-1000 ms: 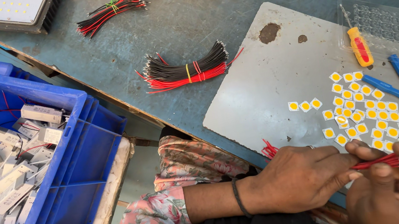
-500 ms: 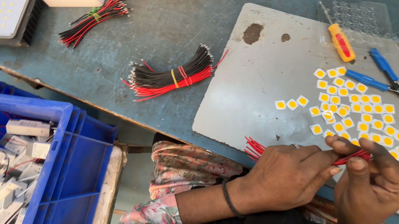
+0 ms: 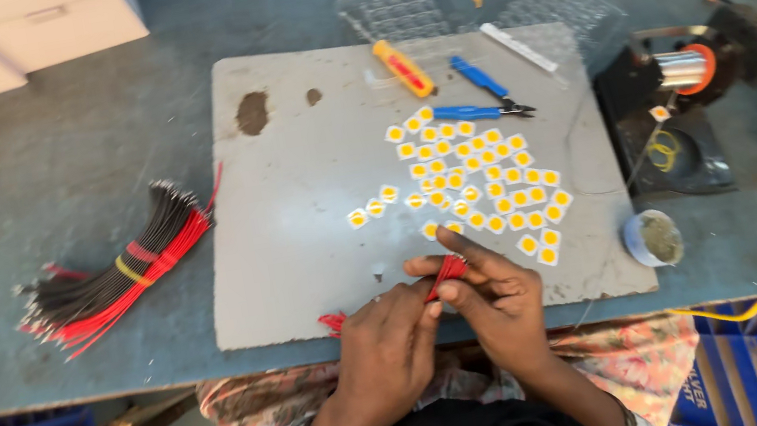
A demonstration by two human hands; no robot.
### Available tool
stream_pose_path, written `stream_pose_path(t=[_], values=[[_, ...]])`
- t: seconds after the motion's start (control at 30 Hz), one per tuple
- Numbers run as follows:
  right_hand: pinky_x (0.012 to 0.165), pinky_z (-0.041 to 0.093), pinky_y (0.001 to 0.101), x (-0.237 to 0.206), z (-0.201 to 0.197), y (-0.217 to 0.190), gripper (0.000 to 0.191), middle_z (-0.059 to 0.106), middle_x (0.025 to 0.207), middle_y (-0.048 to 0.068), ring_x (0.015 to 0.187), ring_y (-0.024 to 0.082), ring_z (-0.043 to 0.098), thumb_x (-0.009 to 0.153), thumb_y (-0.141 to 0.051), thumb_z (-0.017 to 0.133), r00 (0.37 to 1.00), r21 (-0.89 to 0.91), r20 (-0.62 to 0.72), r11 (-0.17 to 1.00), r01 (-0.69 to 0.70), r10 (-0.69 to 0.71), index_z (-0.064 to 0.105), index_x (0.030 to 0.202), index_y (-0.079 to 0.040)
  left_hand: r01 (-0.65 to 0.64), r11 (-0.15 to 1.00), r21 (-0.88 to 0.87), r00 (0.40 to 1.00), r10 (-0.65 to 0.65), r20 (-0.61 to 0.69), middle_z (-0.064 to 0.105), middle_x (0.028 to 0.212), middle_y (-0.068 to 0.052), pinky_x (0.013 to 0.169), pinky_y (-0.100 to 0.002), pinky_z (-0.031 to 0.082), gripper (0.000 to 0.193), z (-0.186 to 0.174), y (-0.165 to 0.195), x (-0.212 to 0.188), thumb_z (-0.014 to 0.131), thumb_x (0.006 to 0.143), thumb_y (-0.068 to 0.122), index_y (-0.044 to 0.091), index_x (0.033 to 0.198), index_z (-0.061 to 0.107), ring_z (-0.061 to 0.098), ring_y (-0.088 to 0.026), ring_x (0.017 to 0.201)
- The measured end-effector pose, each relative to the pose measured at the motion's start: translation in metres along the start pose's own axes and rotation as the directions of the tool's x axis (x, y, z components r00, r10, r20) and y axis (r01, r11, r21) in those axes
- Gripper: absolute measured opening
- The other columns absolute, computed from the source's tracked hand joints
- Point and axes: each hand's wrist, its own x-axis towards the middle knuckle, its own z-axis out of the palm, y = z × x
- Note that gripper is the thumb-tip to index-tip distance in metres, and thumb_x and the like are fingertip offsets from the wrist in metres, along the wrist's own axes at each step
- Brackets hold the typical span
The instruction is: The person uses a soldering iron to attach red and black wires to small square LED modules on a workbench. They repeatedly dip the soldering iron tip into a small container of flux or solder paste before making connections. The person handles multiple LED modules and wires throughout the clip.
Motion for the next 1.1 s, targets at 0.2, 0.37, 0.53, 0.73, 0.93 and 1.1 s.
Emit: stream_pose_path(t=[0.2,0.37,0.53,0.73,0.93,1.1], values=[[0.096,0.058,0.0342,-0.002,0.003,-0.004,0.052,0.076,0.121,0.022,0.103,0.02,0.073,0.097,-0.003,0.067,1.0,-0.014,0.005,1.0,0.005,-0.005,0.051,0.146,0.003,0.028,0.998,-0.064,0.999,-0.027,0.029,0.065,0.081,-0.014,0.059,-0.045,0.048,0.016,0.0,0.001,0.002,0.061,0.101,0.013,0.0,0.108,0.066,0.064,-0.034,0.07],[0.1,0.058,0.0361,-0.004,-0.003,0.001,0.042,0.075,0.125,0.021,0.112,0.021,0.073,0.099,-0.004,0.066,0.997,-0.097,0.048,0.993,0.063,-0.058,0.058,0.138,0.007,0.054,0.997,-0.055,0.996,-0.05,0.07,0.063,0.077,-0.014,0.058,-0.045,0.047,0.014,0.003,-0.001,0.0,0.061,0.101,0.014,0.001,0.105,0.066,0.063,-0.034,0.067],[0.102,0.06,0.0395,-0.003,-0.006,0.001,0.03,0.075,0.127,0.023,0.117,0.026,0.074,0.103,-0.005,0.066,0.998,-0.097,0.046,0.994,0.054,-0.05,0.067,0.129,0.01,0.035,0.995,-0.091,0.998,-0.03,0.062,0.063,0.078,-0.014,0.059,-0.044,0.048,0.016,0.01,-0.008,-0.003,0.061,0.102,0.012,-0.001,0.109,0.065,0.063,-0.033,0.068],[0.105,0.056,0.0384,0.0,-0.004,0.001,0.041,0.07,0.129,0.017,0.122,0.025,0.069,0.091,-0.012,0.07,0.995,0.17,0.034,0.981,-0.098,0.093,0.063,0.129,0.002,-0.057,0.997,-0.045,0.998,0.057,0.012,0.064,0.078,-0.014,0.059,-0.044,0.048,0.015,0.016,-0.013,-0.001,0.061,0.1,0.012,0.0,0.108,0.066,0.064,-0.033,0.068],[0.1,0.057,0.0431,-0.004,-0.01,0.007,0.031,0.075,0.125,0.022,0.112,0.029,0.07,0.096,-0.012,0.07,0.969,0.027,-0.017,0.969,-0.245,0.246,0.074,0.121,0.005,0.225,0.97,-0.093,0.964,-0.207,0.168,0.068,0.08,-0.016,0.057,-0.044,0.051,0.013,0.001,0.002,0.008,0.062,0.1,0.013,0.003,0.106,0.068,0.069,-0.035,0.069],[0.106,0.054,0.046,-0.003,-0.01,0.014,0.027,0.072,0.128,0.021,0.123,0.029,0.067,0.095,-0.015,0.073,0.978,0.364,0.116,0.909,-0.205,0.174,0.073,0.114,0.004,0.059,0.998,0.009,0.984,-0.06,0.165,0.071,0.086,-0.016,0.057,-0.045,0.053,0.018,-0.021,0.015,0.022,0.06,0.1,0.015,0.001,0.111,0.066,0.07,-0.037,0.073]])
